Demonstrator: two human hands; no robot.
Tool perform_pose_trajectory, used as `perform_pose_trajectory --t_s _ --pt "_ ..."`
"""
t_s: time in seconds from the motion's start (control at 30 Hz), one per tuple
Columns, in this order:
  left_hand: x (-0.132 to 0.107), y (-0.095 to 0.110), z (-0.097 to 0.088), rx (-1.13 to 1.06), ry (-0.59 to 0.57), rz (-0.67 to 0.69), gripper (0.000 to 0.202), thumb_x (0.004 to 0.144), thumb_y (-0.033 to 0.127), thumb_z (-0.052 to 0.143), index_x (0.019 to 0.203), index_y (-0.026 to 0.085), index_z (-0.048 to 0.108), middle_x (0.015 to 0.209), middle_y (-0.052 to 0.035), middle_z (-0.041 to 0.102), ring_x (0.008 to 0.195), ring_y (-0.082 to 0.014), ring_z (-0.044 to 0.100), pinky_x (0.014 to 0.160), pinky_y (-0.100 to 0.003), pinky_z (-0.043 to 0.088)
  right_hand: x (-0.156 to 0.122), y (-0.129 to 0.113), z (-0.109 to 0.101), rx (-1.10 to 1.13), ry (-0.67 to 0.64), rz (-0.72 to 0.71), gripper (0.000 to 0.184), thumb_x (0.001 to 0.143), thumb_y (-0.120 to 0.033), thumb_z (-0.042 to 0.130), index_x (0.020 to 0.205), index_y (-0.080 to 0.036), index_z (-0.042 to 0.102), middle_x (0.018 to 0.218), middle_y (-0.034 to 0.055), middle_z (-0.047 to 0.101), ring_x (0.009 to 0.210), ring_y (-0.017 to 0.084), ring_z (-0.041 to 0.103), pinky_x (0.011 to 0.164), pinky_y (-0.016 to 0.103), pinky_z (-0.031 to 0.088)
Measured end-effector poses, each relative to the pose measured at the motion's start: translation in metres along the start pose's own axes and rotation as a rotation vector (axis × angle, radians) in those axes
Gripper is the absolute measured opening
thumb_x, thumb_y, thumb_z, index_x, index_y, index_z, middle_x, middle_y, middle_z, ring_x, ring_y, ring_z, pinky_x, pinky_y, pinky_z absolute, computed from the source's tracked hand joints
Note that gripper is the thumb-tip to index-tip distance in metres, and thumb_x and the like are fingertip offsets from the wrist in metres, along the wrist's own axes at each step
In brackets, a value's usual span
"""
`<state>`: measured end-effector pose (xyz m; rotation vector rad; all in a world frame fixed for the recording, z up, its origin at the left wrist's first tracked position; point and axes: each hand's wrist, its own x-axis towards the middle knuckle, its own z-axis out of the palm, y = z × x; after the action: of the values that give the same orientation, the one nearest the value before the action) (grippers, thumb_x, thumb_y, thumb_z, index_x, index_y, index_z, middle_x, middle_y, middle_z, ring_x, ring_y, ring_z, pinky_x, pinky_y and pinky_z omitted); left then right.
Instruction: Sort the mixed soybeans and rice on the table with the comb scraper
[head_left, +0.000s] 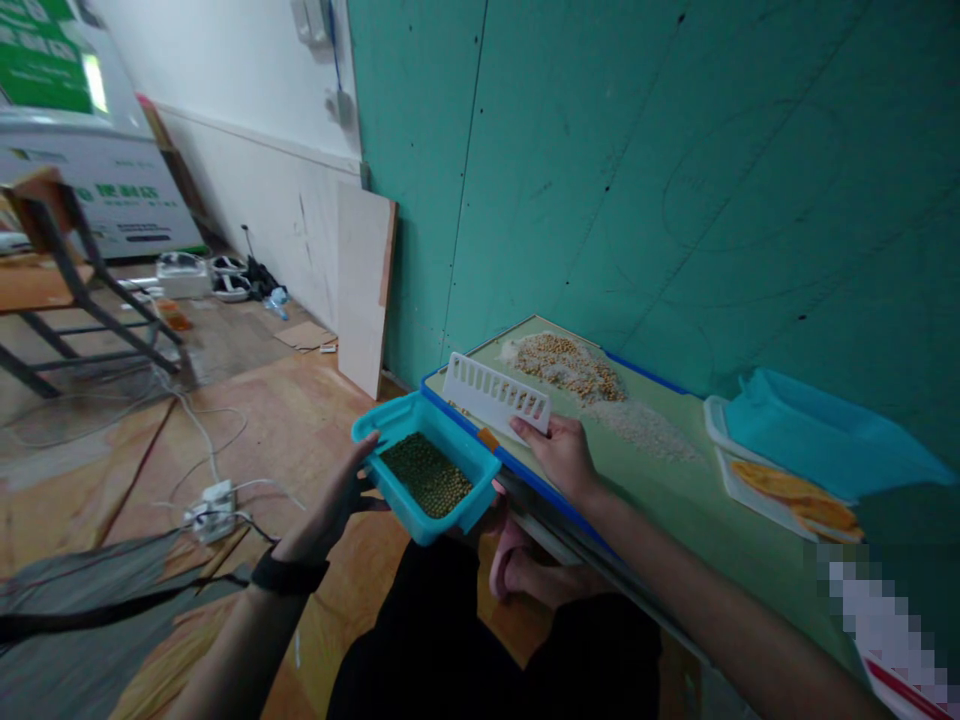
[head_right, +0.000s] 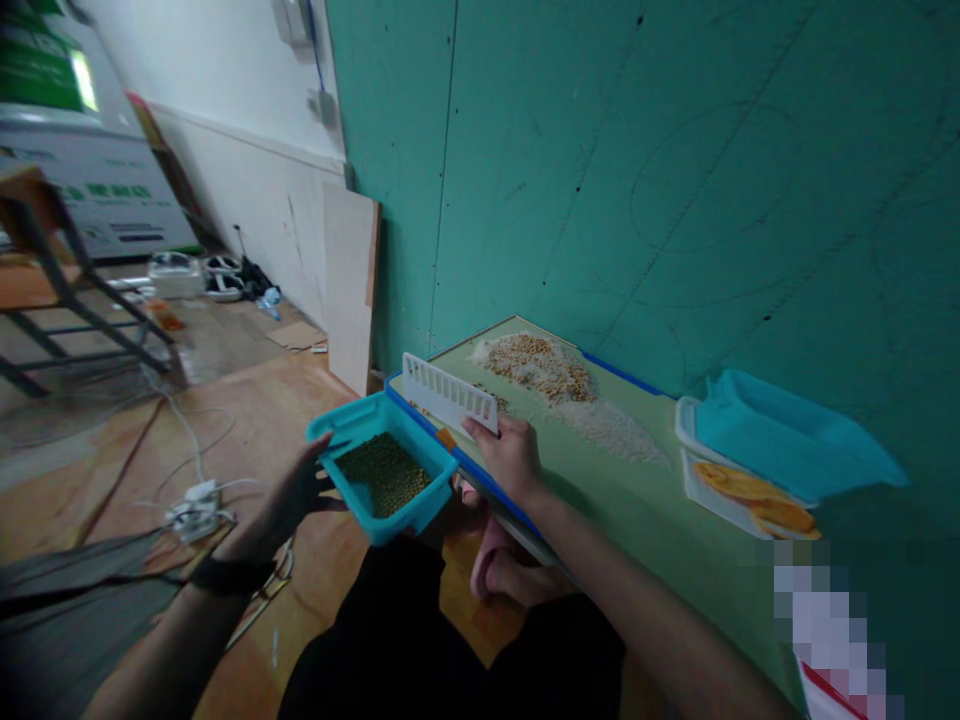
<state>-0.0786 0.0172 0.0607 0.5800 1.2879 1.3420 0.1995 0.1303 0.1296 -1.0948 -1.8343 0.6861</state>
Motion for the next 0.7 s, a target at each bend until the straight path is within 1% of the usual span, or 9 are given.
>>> perform_pose_trajectory --t_s 0.13,0.2,0.27,0.3,0.4,0.53,0.6,0.63,0.7 --pt "-0.004 0.002 0.008 0.003 0.054 -0.040 0.065 0.083 0.065 0.065 0.127 0.016 0.066 0.118 -0.0153 0.072 0.091 -0.0284 0.073 0.062 -0.037 0.062 -0.017 -0.009 -0.006 0.022 -0.020 0.033 0.025 0.086 -0.043 0.069 0.081 -0.021 0.080 0.087 0.0055 0.081 0.079 0.026 0.076 0.074 0.034 0.060" --pt "-0.007 0.000 0.010 -0.016 0.055 -0.013 0.066 0.081 0.064 0.068 0.128 0.018 0.065 0.115 -0.0139 0.073 0.090 -0.0283 0.073 0.060 -0.036 0.062 -0.017 -0.009 -0.012 0.022 0.010 0.040 0.026 0.085 -0.043 0.070 0.083 -0.020 0.080 0.088 0.0062 0.081 0.080 0.027 0.076 0.076 0.035 0.060" --pt "-0.010 -0.003 0.012 -0.036 0.039 0.030 0.068 0.080 0.063 0.070 0.132 0.019 0.064 0.118 -0.0132 0.072 0.092 -0.0285 0.073 0.061 -0.035 0.062 -0.011 -0.003 -0.023 0.012 0.058 0.031 0.027 0.084 -0.045 0.070 0.084 -0.019 0.080 0.087 0.0075 0.081 0.082 0.028 0.076 0.079 0.037 0.060" --pt "-0.011 -0.005 0.014 -0.035 0.033 0.024 0.069 0.080 0.063 0.069 0.133 0.019 0.063 0.122 -0.0137 0.071 0.094 -0.0289 0.073 0.061 -0.035 0.062 -0.006 0.001 -0.030 0.009 0.089 0.026 0.029 0.084 -0.046 0.071 0.084 -0.019 0.080 0.087 0.0082 0.081 0.083 0.028 0.076 0.080 0.038 0.059" --pt "-0.014 -0.014 0.020 -0.019 0.063 -0.094 0.073 0.080 0.067 0.067 0.135 0.018 0.063 0.124 -0.0156 0.070 0.096 -0.0303 0.072 0.062 -0.037 0.062 0.009 0.019 -0.058 0.040 0.176 0.042 0.035 0.081 -0.049 0.073 0.090 -0.016 0.080 0.095 0.0103 0.081 0.091 0.030 0.076 0.083 0.039 0.058" --pt "-0.022 -0.032 0.033 -0.041 -0.003 -0.111 0.074 0.081 0.068 0.065 0.138 0.021 0.060 0.119 -0.0149 0.073 0.093 -0.0300 0.073 0.068 -0.040 0.062 0.018 0.047 -0.090 0.077 0.277 0.155 0.043 0.070 -0.052 0.080 0.089 -0.013 0.079 0.093 0.0120 0.081 0.089 0.030 0.075 0.080 0.039 0.056" --pt "-0.029 -0.040 0.042 -0.048 -0.006 -0.103 0.076 0.080 0.068 0.067 0.140 0.022 0.058 0.118 -0.0137 0.074 0.091 -0.0296 0.074 0.068 -0.040 0.062 0.017 0.060 -0.098 0.138 0.336 0.232 0.048 0.062 -0.054 0.083 0.086 -0.012 0.078 0.091 0.0121 0.080 0.083 0.028 0.074 0.075 0.038 0.056" --pt "-0.034 -0.043 0.047 -0.041 -0.003 -0.130 0.078 0.078 0.069 0.068 0.140 0.022 0.059 0.117 -0.0134 0.075 0.091 -0.0295 0.074 0.067 -0.039 0.062 0.017 0.064 -0.098 0.186 0.350 0.270 0.051 0.058 -0.054 0.085 0.085 -0.012 0.077 0.089 0.0118 0.080 0.080 0.028 0.073 0.073 0.037 0.056" --pt "-0.043 -0.047 0.059 -0.034 0.018 -0.132 0.076 0.079 0.068 0.068 0.139 0.020 0.060 0.117 -0.0135 0.075 0.093 -0.0293 0.075 0.064 -0.034 0.060 0.017 0.070 -0.097 0.290 0.344 0.330 0.054 0.051 -0.054 0.088 0.083 -0.012 0.076 0.084 0.0103 0.079 0.075 0.026 0.072 0.069 0.036 0.055"
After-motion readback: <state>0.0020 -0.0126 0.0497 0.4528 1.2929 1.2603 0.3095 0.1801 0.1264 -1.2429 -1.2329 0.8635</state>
